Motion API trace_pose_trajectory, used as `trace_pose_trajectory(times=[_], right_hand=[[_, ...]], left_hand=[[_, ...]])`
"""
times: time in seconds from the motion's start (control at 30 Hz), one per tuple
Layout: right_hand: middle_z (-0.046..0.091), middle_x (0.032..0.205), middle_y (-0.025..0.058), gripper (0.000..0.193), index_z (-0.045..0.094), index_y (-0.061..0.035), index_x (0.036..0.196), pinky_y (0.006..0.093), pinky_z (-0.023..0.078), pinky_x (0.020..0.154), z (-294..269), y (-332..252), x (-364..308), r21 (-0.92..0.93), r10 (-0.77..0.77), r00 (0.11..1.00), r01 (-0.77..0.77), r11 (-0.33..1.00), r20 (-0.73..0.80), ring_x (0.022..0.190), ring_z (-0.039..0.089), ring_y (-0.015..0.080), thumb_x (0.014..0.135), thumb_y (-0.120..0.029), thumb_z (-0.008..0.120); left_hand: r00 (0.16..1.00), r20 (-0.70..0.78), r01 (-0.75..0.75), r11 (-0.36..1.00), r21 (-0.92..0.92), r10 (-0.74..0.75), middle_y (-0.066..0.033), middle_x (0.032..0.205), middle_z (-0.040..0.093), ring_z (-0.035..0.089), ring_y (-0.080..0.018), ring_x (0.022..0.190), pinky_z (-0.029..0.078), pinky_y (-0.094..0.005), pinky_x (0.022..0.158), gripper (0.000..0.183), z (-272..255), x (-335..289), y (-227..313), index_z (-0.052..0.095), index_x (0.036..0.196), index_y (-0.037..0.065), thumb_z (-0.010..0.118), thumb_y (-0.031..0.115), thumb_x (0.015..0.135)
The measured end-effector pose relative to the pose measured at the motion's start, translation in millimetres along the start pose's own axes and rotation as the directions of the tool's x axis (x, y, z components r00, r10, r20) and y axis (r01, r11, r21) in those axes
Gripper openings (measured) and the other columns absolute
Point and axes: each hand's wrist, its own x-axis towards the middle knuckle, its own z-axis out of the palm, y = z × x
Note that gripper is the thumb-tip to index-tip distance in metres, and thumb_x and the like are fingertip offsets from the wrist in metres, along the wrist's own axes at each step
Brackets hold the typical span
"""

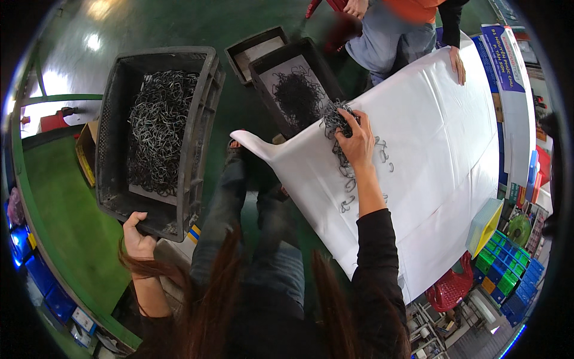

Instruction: The person sits at a table and separates small black plastic fasteners from metal hooks by hand. They place the fasteners into a yellow basket and the hooks into a gray bin. The person then stands and moves the bins.

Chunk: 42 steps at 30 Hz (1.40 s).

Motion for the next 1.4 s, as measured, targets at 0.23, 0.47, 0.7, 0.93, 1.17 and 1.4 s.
trace_pose_trajectory(times=[0.23, 0.47, 0.7, 0.93, 1.17, 1.4], right_hand=[[0.053, 0.099, 0.0086, 0.041, 0.061, -0.0217, 0.106, 0.0379, 0.045, 0.078, 31, -8, 59, -0.027, -0.007, 0.987, 0.011, 1.000, 0.162, 0.091, 0.055, 0.0285, 0.065, -0.015, 0.063], [0.051, 0.105, 0.0087, 0.043, 0.060, -0.0258, 0.107, 0.0388, 0.045, 0.083, 97, 8, 100, -0.156, 0.115, 0.909, -0.056, 0.986, 0.401, 0.096, 0.053, 0.0282, 0.064, -0.024, 0.066], [0.050, 0.114, 0.0105, 0.051, 0.055, -0.0227, 0.115, 0.0385, 0.043, 0.087, 179, 52, 106, -0.222, 0.213, 0.869, -0.123, 0.967, 0.447, 0.104, 0.051, 0.0298, 0.065, -0.025, 0.064], [0.044, 0.127, 0.0106, 0.044, 0.052, -0.0170, 0.118, 0.0412, 0.038, 0.094, 143, 26, 78, -0.022, 0.224, 0.939, -0.226, 0.974, 0.259, 0.113, 0.045, 0.0311, 0.075, -0.022, 0.061], [0.045, 0.124, 0.0168, 0.038, 0.048, 0.0046, 0.116, 0.0408, 0.027, 0.101, -38, 66, -183, 0.097, 0.444, 0.628, -0.507, 0.856, -0.639, 0.120, 0.037, 0.0307, 0.081, -0.008, 0.055], [0.030, 0.137, 0.0166, 0.054, 0.035, -0.0052, 0.131, 0.0479, 0.014, 0.104, -11, 123, -304, 0.055, 0.791, 0.125, -0.979, 0.196, -0.598, 0.131, 0.020, 0.0300, 0.091, -0.041, 0.034]], left_hand=[[0.991, -0.053, 0.119, 0.986, -0.113, -0.126, -0.0114, 0.096, 0.059, 0.058, -0.0288, 0.087, 0.048, -0.0421, 0.083, 0.032, 14, 12, 20, 0.053, 0.098, -0.001, 0.053, -0.001, 0.066], [0.983, -0.093, 0.146, 0.983, -0.115, -0.157, -0.0115, 0.097, 0.058, 0.057, -0.0290, 0.089, 0.049, -0.0422, 0.084, 0.033, 25, 20, 25, 0.051, 0.101, -0.002, 0.051, -0.001, 0.068], [0.974, -0.084, 0.200, 0.973, -0.118, -0.210, -0.0145, 0.101, 0.059, 0.059, -0.0292, 0.089, 0.049, -0.0418, 0.084, 0.034, 23, 34, 17, 0.051, 0.104, -0.004, 0.051, 0.001, 0.070], [0.953, -0.075, 0.294, 0.956, 0.000, -0.293, -0.0131, 0.102, 0.058, 0.058, -0.0266, 0.091, 0.048, -0.0368, 0.085, 0.038, -2, 43, 14, 0.048, 0.109, -0.004, 0.054, 0.006, 0.072], [0.926, 0.134, 0.321, 0.922, 0.217, -0.354, -0.0119, 0.103, 0.056, 0.056, -0.0197, 0.088, 0.046, -0.0310, 0.082, 0.036, -33, 30, 3, 0.047, 0.108, -0.003, 0.056, 0.012, 0.076], [0.954, 0.193, 0.218, 0.972, 0.083, -0.230, -0.0083, 0.102, 0.050, 0.052, -0.0149, 0.090, 0.043, -0.0303, 0.088, 0.031, -37, 21, -9, 0.045, 0.106, -0.004, 0.053, 0.007, 0.078]])
